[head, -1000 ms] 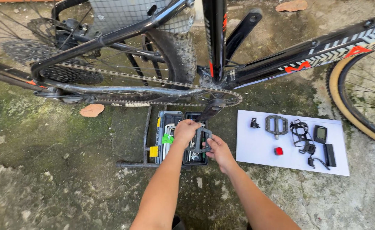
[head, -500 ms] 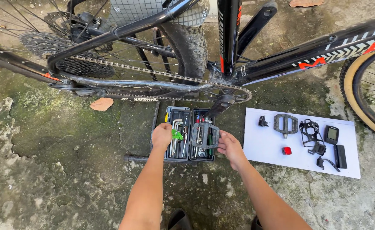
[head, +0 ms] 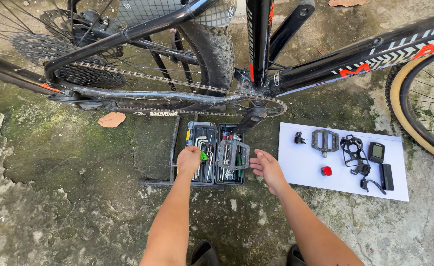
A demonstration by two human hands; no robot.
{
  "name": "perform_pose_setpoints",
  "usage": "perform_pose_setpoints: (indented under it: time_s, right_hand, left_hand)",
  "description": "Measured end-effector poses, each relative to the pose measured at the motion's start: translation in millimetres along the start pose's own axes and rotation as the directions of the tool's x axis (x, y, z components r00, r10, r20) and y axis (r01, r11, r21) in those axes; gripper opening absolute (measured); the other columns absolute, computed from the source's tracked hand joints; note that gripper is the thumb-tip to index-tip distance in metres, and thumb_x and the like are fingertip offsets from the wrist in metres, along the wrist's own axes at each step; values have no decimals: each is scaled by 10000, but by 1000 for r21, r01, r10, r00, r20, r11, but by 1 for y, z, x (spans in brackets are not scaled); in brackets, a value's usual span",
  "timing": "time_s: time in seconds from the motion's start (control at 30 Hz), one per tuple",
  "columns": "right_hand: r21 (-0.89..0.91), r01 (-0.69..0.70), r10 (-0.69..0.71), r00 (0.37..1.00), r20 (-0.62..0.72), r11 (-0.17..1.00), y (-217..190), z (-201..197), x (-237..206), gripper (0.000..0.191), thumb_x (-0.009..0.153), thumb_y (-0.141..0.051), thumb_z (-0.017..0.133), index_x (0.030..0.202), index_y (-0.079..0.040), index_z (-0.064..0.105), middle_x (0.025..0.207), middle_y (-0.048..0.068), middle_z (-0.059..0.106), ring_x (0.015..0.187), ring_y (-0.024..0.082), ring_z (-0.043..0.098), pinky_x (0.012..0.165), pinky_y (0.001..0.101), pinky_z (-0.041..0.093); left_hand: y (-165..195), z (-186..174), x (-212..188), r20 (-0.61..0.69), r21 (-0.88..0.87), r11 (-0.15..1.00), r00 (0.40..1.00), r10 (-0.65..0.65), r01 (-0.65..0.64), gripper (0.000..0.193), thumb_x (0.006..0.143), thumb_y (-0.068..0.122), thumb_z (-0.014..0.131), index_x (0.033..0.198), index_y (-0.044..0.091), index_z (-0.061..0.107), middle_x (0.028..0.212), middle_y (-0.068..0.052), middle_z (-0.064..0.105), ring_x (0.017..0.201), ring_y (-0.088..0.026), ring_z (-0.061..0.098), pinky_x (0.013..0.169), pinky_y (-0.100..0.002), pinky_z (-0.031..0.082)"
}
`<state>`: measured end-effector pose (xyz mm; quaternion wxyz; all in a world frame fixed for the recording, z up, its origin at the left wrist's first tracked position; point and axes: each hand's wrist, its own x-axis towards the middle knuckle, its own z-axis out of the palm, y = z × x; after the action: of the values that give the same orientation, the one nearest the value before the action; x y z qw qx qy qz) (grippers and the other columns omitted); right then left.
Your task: The person works on a mountain bike held on a repair stand, selecting a wrench and hex keys from a toolbox and threading a pedal into the crank arm by hand, then tightening it with the wrench. Spare pedals and accessories lie on a sheet of paper beside the work area.
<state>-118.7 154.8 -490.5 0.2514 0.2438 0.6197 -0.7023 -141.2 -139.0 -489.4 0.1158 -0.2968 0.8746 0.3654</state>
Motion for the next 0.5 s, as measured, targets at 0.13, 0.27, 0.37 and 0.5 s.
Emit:
perform_pose_setpoints:
  time_s: [0.13, 0.27, 0.37, 0.5]
  right_hand:
    - [-2, -7, 7, 1000, -10, 1000, -2, -1, -1, 450, 1053, -329, 460, 1448, -132, 548, 1164, 104, 716, 1043, 184, 675, 905, 339, 553]
    - [-4, -8, 8, 1000, -8, 1000, -2, -3, -3, 453, 1054, -333, 458, 1449, -131, 548, 1162, 98, 715, 1038, 179, 671, 904, 341, 549]
    - [3, 0, 0, 1000, -7, 1000, -1, -5, -3, 455, 1053, -335, 462, 1449, -129, 550, 1154, 97, 714, 1032, 180, 669, 903, 343, 550]
    - [7, 2, -2, 1000, -4, 1000, 0, -8, -2, 458, 1052, -338, 469, 1451, -129, 547, 1147, 97, 718, 1027, 182, 668, 901, 342, 549]
  left_hand:
    - [0, 7, -5, 6, 5, 1000, 1000, 24, -24, 205, 914, 272, 648, 1020, 181, 798, 1021, -87, 774, 997, -288, 715, 886, -397, 538]
    - [3, 9, -10, 33, -24, 999, 999, -31, 32, 197, 912, 255, 658, 1036, 179, 791, 1029, -81, 773, 989, -279, 720, 884, -390, 541]
    - [6, 10, -12, 29, -33, 999, 999, -28, 29, 195, 911, 252, 662, 1041, 178, 787, 1030, -78, 774, 986, -272, 721, 885, -386, 540]
    - [4, 13, -12, 45, -29, 999, 999, -22, 24, 196, 906, 243, 662, 1041, 175, 786, 1030, -83, 779, 986, -276, 727, 891, -385, 540]
